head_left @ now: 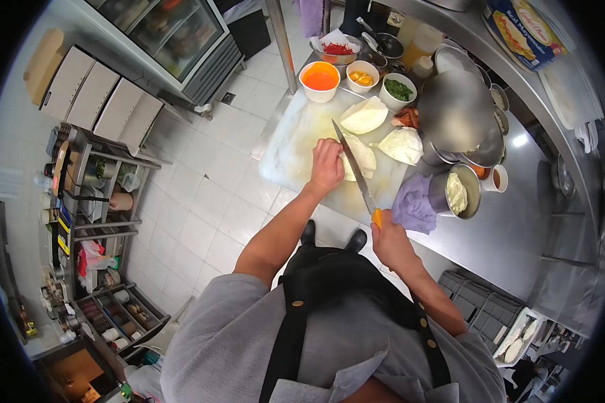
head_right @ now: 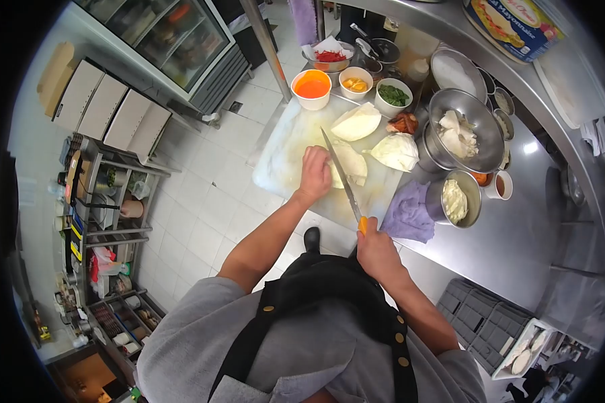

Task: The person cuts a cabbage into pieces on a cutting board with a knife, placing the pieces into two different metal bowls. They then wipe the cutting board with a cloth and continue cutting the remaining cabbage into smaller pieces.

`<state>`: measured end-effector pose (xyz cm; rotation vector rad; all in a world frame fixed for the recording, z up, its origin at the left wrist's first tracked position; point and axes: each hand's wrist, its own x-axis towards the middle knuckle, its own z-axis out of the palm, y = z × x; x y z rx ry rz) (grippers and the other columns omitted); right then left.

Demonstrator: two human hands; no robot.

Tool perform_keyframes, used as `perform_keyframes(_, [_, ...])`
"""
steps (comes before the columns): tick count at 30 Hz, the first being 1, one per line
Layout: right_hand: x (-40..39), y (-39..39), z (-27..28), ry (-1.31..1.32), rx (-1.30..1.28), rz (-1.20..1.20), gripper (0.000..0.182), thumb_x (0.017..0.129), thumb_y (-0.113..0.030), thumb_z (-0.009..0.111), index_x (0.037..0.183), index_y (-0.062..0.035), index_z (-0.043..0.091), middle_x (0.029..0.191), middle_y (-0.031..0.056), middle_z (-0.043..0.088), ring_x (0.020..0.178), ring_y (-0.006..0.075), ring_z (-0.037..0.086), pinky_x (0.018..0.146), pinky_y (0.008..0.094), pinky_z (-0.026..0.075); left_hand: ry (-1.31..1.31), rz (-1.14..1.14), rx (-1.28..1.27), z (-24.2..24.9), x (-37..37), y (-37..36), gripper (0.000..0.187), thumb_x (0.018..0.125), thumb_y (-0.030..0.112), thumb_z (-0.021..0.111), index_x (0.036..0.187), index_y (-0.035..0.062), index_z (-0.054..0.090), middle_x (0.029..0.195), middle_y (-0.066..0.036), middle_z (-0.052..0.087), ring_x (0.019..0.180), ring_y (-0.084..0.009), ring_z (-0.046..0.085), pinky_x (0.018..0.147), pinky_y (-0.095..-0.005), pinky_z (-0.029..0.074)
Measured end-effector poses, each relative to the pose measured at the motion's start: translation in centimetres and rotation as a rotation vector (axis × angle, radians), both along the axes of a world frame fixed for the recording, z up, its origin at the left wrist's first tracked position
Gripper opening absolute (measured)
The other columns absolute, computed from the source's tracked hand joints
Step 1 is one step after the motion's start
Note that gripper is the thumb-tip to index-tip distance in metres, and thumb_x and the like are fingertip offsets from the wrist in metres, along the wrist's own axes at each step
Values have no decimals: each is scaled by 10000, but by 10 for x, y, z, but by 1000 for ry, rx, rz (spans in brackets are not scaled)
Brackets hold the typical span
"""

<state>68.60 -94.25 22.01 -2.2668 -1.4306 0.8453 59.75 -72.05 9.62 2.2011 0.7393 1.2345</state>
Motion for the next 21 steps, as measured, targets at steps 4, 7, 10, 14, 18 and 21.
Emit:
perform_keyframes(4, [-3,6,8,-28,-40,24,299,952,-152,554,1085,49,378,706,331,609,680,513,629,623,575,517,-22,-5,-4,2,-1,-1,247,683,-73,474,905,23,525,899,-158,510,875,-366,475,781,-444,393])
perform_keyframes(7, [-5,14,10,-37,-106,16,295,954,-144,539,1086,59,370,721,333,612,688,512,632,632,574,518,-22,-8,-11,4,-1,0,239,683,-70,471,900,16,521,893,-175,505,869,-382,470,785,-450,402])
perform_keyframes(10, [-4,34,3,-40,-132,64,285,952,-127,526,1081,68,364,719,333,612,699,511,635,638,573,519,-21,-17,-26,5,-2,1,216,689,-56,475,887,19,518,890,-178,503,868,-383,469,782,-452,402])
perform_keyframes(14, [7,66,-53,-42,-64,91,302,952,-133,519,1099,81,366,738,337,612,716,519,627,649,573,511,-43,-21,-28,7,-2,2,201,703,-49,474,886,16,524,892,-185,504,870,-387,470,781,-453,403])
perform_keyframes(18, [14,81,-122,-41,16,169,340,963,-184,521,1132,75,378,783,355,614,738,535,611,663,586,489,-50,-45,-5,-6,-7,11,197,711,-31,502,890,46,531,914,-136,513,911,-339,477,787,-426,375])
perform_keyframes(21, [14,67,-92,-54,38,131,328,961,-170,522,1126,71,373,750,336,615,721,522,620,655,590,495,-73,-54,14,-11,-9,11,202,716,-37,497,897,46,528,926,-137,508,928,-337,469,799,-430,368])
